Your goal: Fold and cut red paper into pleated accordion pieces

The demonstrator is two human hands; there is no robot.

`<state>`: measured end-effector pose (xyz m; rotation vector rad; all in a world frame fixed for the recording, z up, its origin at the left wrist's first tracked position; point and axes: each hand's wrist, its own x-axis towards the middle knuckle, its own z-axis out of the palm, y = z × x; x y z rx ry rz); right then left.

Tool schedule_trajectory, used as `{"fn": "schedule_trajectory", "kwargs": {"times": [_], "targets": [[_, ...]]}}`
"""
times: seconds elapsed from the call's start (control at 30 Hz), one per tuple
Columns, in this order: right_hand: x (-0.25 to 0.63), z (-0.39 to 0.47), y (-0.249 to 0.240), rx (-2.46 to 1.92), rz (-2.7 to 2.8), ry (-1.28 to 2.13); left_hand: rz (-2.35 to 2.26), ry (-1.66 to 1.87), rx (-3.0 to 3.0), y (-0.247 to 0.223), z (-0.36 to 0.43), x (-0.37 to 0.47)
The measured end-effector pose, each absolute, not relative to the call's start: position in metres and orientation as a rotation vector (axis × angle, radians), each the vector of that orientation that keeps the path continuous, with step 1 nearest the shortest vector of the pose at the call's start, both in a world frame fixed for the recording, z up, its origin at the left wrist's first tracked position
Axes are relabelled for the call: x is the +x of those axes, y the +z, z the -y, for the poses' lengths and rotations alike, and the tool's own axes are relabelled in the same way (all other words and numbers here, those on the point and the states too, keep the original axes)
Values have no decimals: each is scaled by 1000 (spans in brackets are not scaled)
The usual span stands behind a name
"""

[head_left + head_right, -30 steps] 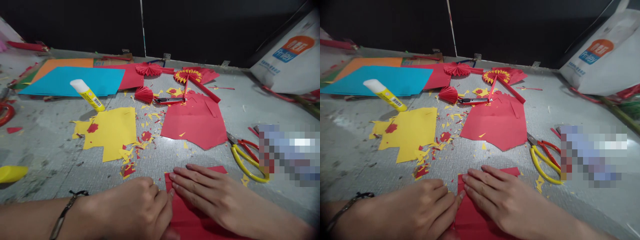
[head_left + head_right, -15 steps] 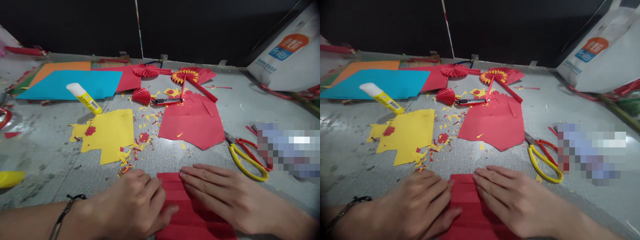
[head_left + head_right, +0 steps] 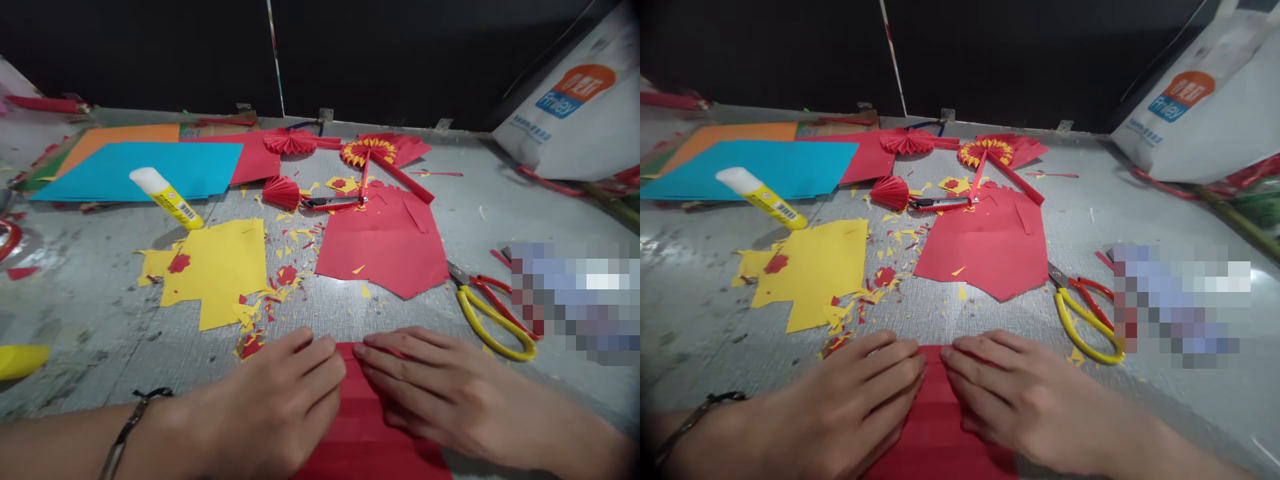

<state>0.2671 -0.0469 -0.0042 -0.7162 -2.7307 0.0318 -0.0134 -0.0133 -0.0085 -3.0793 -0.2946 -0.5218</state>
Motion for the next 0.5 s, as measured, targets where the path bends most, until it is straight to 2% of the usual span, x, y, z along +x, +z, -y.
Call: {"fn": "schedule_trajectory", "kwargs": {"times": [0.2,0.4,0.5], "targets": [[273,39,4,-674,2653,133,559,-660,-3045,-10,20,-12],[267,48,0,-737,2616,126,339,-405,-3103,-8,10,-11],[264,53,1,-704,2630,117,309,-391,-3123,-7,14,-10]]}}
